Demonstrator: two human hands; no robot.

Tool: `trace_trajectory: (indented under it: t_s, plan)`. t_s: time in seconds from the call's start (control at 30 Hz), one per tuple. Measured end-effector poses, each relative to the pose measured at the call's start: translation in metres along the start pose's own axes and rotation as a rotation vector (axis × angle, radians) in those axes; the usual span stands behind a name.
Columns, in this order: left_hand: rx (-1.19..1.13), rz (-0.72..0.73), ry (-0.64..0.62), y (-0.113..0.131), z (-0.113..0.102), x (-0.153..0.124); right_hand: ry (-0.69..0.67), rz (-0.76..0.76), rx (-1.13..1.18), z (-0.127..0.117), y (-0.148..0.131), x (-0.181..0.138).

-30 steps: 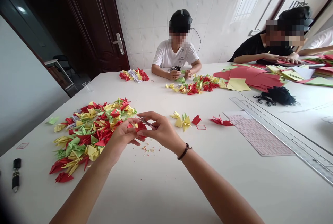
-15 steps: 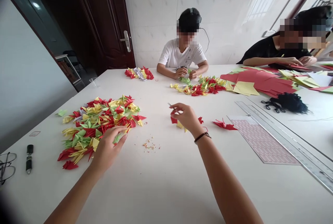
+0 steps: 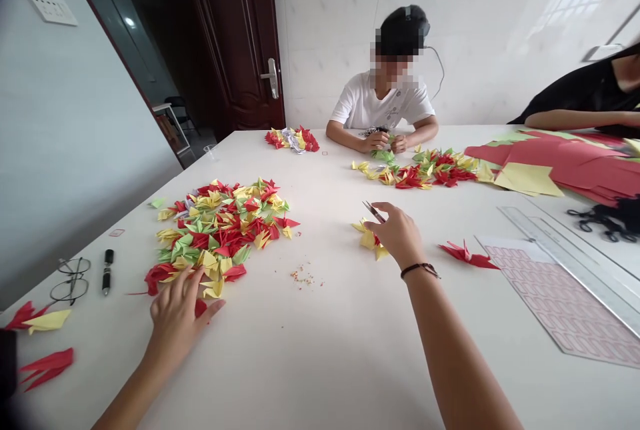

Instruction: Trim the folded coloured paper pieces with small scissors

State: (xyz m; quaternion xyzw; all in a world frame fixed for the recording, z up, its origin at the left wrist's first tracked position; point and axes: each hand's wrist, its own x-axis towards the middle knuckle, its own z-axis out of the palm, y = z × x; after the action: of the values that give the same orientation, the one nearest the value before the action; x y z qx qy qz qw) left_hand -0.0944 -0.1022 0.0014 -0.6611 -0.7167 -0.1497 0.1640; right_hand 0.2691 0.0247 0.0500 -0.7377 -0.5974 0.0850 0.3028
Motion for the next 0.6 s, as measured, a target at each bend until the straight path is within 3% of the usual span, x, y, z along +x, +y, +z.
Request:
trace_trajectory:
  t_s: [0.1, 0.3, 0.4, 0.5, 0.6]
  plan:
    - [-0.001, -0.039, 0.033, 0.002, -0.006, -0.011, -0.001, 0.011, 0.028, -0.004, -0.005, -0.001]
    - [-0.155, -0.02, -0.079, -0.007, -0.001, -0.044, -0.017, 0.021, 0.123, -0.012, -0.014, -0.004]
    - [-0.231, -0.017, -0.04, -0.008, 0.0, -0.053, -0.006, 0.001, 0.158, -0.013, -0.017, -0.005]
    - [-0.336, 0.003, -0.007, -0.001, -0.004, -0.054, 0.017, -0.044, 0.197, -0.011, -0.02, -0.006]
    - [-0.542, -0.049, -0.078, 0.02, -0.014, -0.047, 0.008, -0.069, 0.246, -0.009, -0.026, -0.01]
